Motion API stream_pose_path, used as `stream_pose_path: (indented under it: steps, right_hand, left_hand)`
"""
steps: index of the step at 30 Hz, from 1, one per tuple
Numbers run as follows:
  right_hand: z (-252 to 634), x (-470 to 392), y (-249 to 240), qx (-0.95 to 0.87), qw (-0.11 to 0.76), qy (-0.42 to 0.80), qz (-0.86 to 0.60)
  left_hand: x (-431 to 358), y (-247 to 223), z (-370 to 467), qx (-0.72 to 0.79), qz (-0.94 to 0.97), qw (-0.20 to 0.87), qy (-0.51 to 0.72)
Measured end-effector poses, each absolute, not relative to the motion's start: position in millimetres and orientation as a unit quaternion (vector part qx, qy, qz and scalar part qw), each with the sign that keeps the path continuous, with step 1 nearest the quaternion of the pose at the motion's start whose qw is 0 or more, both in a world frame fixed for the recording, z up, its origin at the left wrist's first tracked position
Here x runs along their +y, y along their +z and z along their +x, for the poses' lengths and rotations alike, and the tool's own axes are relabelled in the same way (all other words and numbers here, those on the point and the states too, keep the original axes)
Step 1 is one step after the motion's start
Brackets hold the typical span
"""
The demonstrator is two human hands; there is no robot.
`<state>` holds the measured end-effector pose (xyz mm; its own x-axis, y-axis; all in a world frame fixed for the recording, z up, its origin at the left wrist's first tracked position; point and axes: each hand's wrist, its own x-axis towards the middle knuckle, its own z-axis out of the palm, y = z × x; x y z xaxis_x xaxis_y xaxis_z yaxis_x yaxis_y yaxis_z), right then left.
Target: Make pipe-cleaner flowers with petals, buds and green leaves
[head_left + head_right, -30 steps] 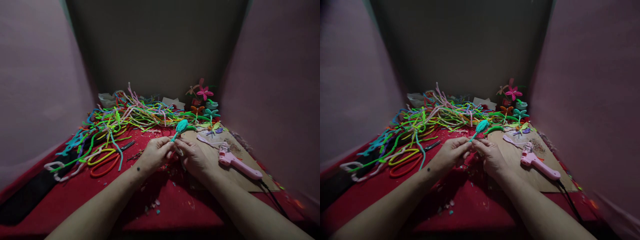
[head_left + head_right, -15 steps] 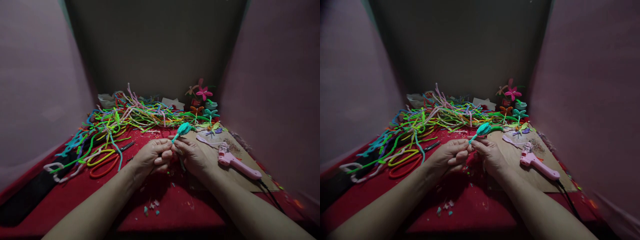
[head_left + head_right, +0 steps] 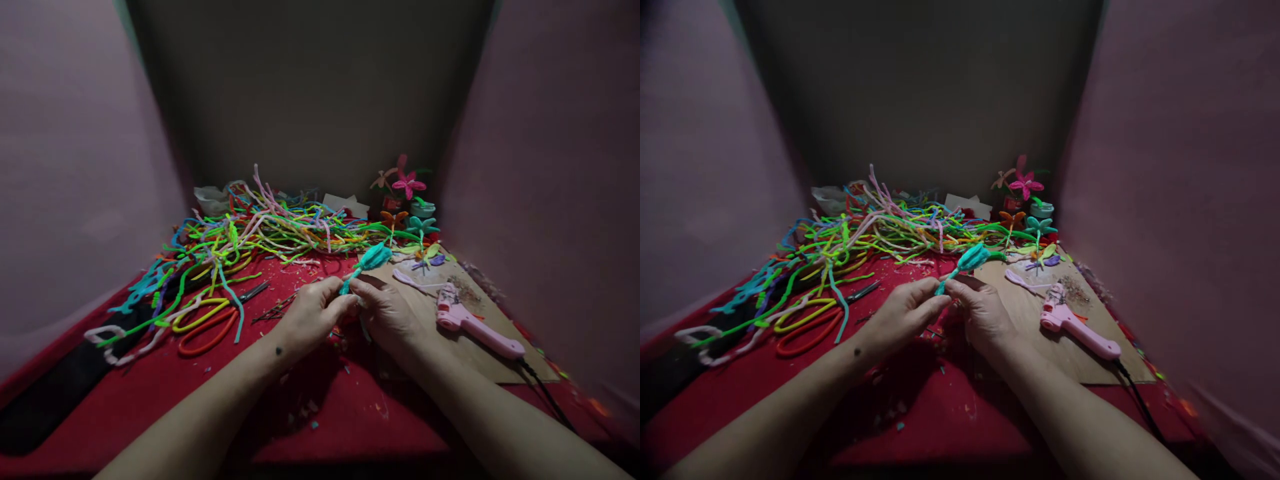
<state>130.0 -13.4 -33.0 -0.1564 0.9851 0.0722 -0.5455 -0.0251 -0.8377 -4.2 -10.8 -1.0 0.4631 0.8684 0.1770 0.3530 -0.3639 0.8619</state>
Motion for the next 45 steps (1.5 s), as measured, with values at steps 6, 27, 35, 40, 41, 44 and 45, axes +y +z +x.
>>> stream_pose_path:
  steps: [6,27,35,40,41,44,45]
  right_hand:
    - [128,-14,-35,-0.374,0.599,0.642,-0.299]
    - [129,-20,-22,-0.415,0.570,0.622,-0.341]
    - [131,-16,-31,-0.424,0.559,0.628,-0.336]
    - [132,-14,-33,-0.430,0.569,0.630,-0.307]
    - [132,-14,-32,-0.427,0.571,0.632,-0.304]
    - [132,-14,-30,-0.413,0.576,0.638,-0.301]
    - [132,-14,-29,-0.409,0.578,0.638,-0.303]
  left_hand:
    - [-15,-16,-4,0.469,0.842,0.025,0.267]
    - [-5,-10,-6,0.446,0.750,0.316,0.373]
    - [-5,-4,-6,0.374,0.582,0.631,0.351]
    - [-4,-3,-11,0.296,0.504,0.743,0.327]
    - [-3,-3,-12,0.281,0.494,0.758,0.319]
    - [-1,-4,-14,0.260,0.479,0.782,0.302]
    - [-1,-3,-14,0.261,0.479,0.783,0.298]
